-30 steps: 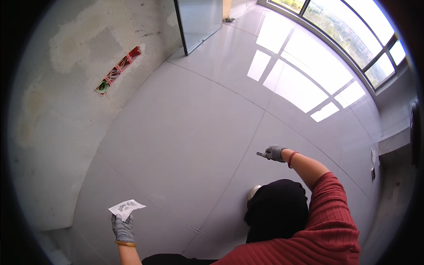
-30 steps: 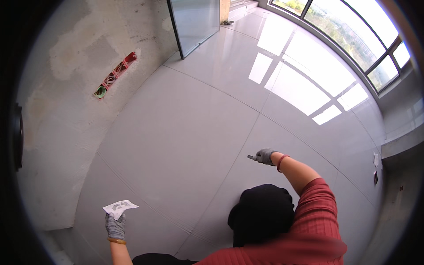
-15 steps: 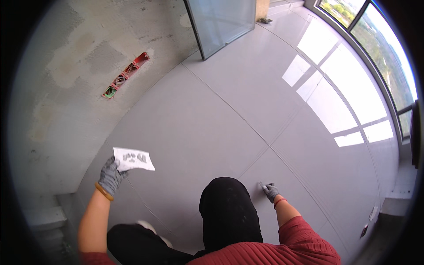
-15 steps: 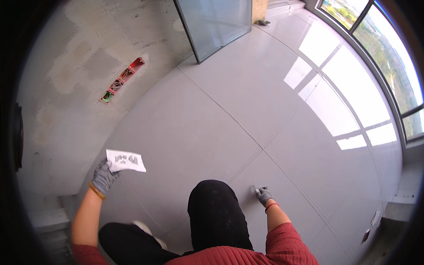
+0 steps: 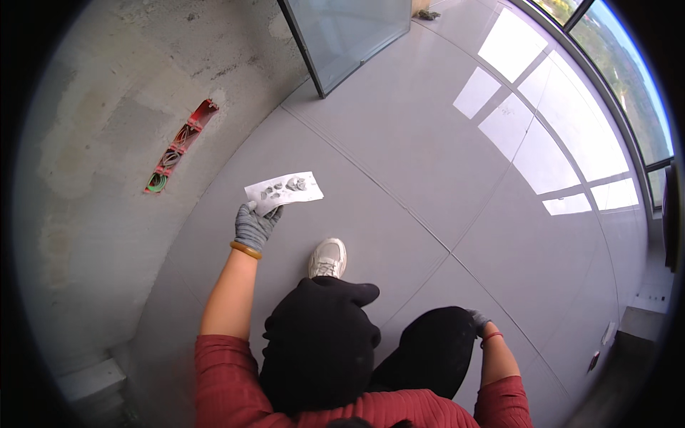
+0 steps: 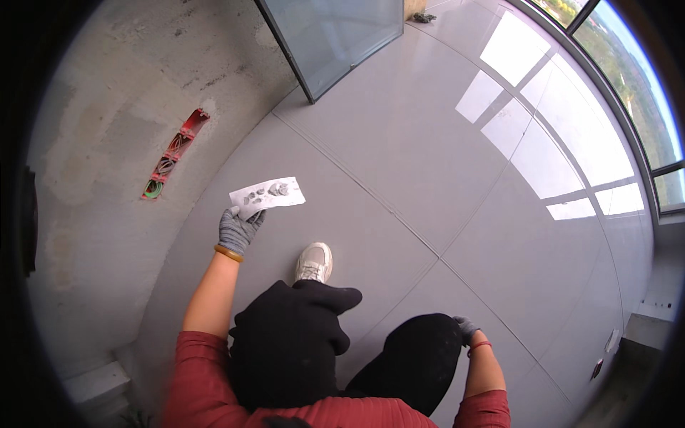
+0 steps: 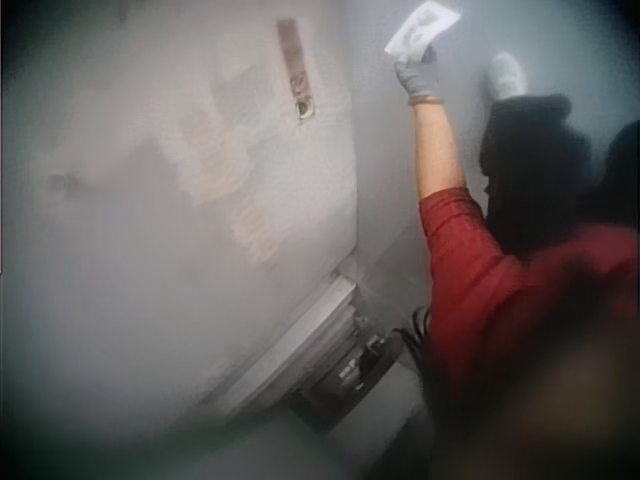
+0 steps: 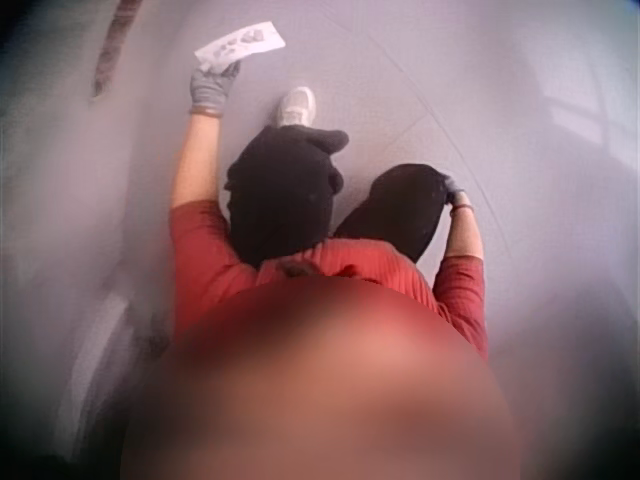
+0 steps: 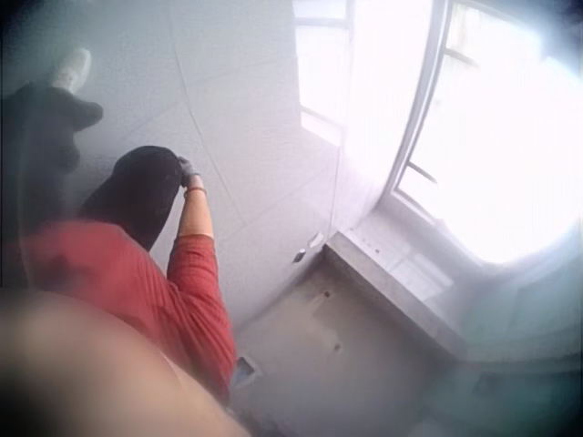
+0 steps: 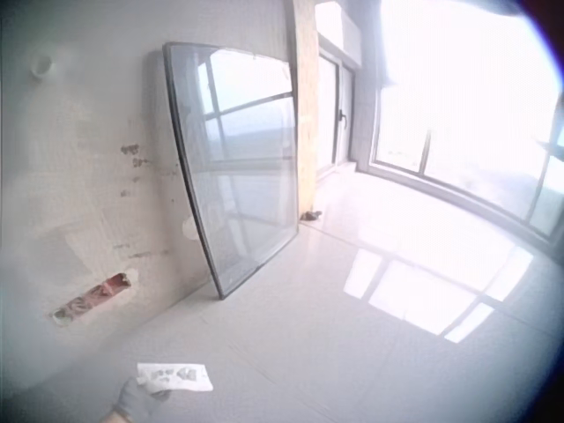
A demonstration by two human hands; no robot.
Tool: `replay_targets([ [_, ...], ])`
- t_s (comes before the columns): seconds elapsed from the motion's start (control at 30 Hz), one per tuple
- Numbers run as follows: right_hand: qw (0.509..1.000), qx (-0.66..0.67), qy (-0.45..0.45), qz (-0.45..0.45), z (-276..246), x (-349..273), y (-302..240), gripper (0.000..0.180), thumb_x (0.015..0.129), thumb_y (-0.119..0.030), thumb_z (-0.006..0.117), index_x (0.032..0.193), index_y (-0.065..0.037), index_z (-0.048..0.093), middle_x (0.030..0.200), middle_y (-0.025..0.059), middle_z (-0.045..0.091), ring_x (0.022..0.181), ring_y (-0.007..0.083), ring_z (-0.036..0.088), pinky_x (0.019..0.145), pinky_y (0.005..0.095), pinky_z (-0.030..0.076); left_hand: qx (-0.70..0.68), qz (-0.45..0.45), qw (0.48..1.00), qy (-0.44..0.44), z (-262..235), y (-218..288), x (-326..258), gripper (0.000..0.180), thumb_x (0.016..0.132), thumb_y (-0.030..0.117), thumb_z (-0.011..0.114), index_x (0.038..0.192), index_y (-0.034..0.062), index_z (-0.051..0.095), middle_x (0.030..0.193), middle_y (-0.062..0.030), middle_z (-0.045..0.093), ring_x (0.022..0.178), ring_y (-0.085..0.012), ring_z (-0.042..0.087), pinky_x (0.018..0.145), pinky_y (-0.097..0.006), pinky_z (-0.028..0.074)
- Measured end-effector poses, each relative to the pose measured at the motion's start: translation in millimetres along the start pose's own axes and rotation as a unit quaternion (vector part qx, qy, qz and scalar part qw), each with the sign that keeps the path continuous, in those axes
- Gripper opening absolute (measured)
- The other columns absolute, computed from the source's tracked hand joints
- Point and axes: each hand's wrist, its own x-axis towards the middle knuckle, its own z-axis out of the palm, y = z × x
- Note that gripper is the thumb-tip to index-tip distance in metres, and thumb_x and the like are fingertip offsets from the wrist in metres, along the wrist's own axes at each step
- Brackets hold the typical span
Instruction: The person kneels on a tiled floor and uses a small metal tool to press grout into the joints between large floor tiles. They repeatedly scoop grout from a flat board and smooth the filled seams, working along multiple intersecting lines.
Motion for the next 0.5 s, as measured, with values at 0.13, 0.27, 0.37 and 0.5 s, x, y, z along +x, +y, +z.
replay_targets([
  [0.13, 0.974, 0.076, 0.208, -0.056, -48, -54, -97, 0.038, 0.09, -0.039, 0.06, 0.094, -0.002, 0.064, 0.073, 0.0059, 0.063, 0.062, 0.0127, 0.051, 0.063, 0.027, 0.044, -0.068, -0.015, 0.997, -0.009, -36, -17, 89, 0.049, 0.082, 0.016, 0.042, 0.128, -0.0001, 0.043, 0.13, -0.0192, 0.05, 0.118, -0.0385, 0.049, 0.092, -0.058, 0.046],
  [0.27, 0.966, -0.042, 0.22, -0.13, -56, -60, -276, 0.039, 0.09, -0.039, 0.059, 0.077, -0.002, 0.059, 0.064, 0.0017, 0.053, 0.058, 0.0099, 0.047, 0.054, 0.0265, 0.042, 0.047, -0.016, 0.993, 0.103, -84, -18, 161, 0.045, 0.081, 0.017, 0.047, 0.125, 0.0062, 0.047, 0.122, -0.0137, 0.056, 0.109, -0.034, 0.056, 0.082, -0.054, 0.052],
  [0.37, 0.96, -0.132, 0.183, -0.167, -13, -24, -431, 0.041, 0.091, -0.04, 0.056, 0.075, -0.003, 0.058, 0.064, 0.0014, 0.052, 0.057, 0.0088, 0.046, 0.052, 0.0252, 0.04, 0.432, 0.111, 0.89, 0.092, -118, 2, 174, 0.036, 0.086, 0.019, 0.054, 0.121, 0.0148, 0.051, 0.118, -0.0055, 0.059, 0.103, -0.0255, 0.059, 0.08, -0.04, 0.051],
  [0.5, 0.941, -0.256, 0.112, -0.191, 79, 47, -612, 0.047, 0.09, -0.046, 0.055, 0.076, -0.001, 0.058, 0.064, 0.0027, 0.049, 0.059, 0.0105, 0.043, 0.059, 0.0265, 0.044, 0.715, 0.335, 0.595, 0.147, -145, 41, 161, 0.034, 0.087, 0.019, 0.054, 0.119, 0.0071, 0.05, 0.11, -0.0134, 0.06, 0.099, -0.0347, 0.058, 0.087, -0.039, 0.046],
])
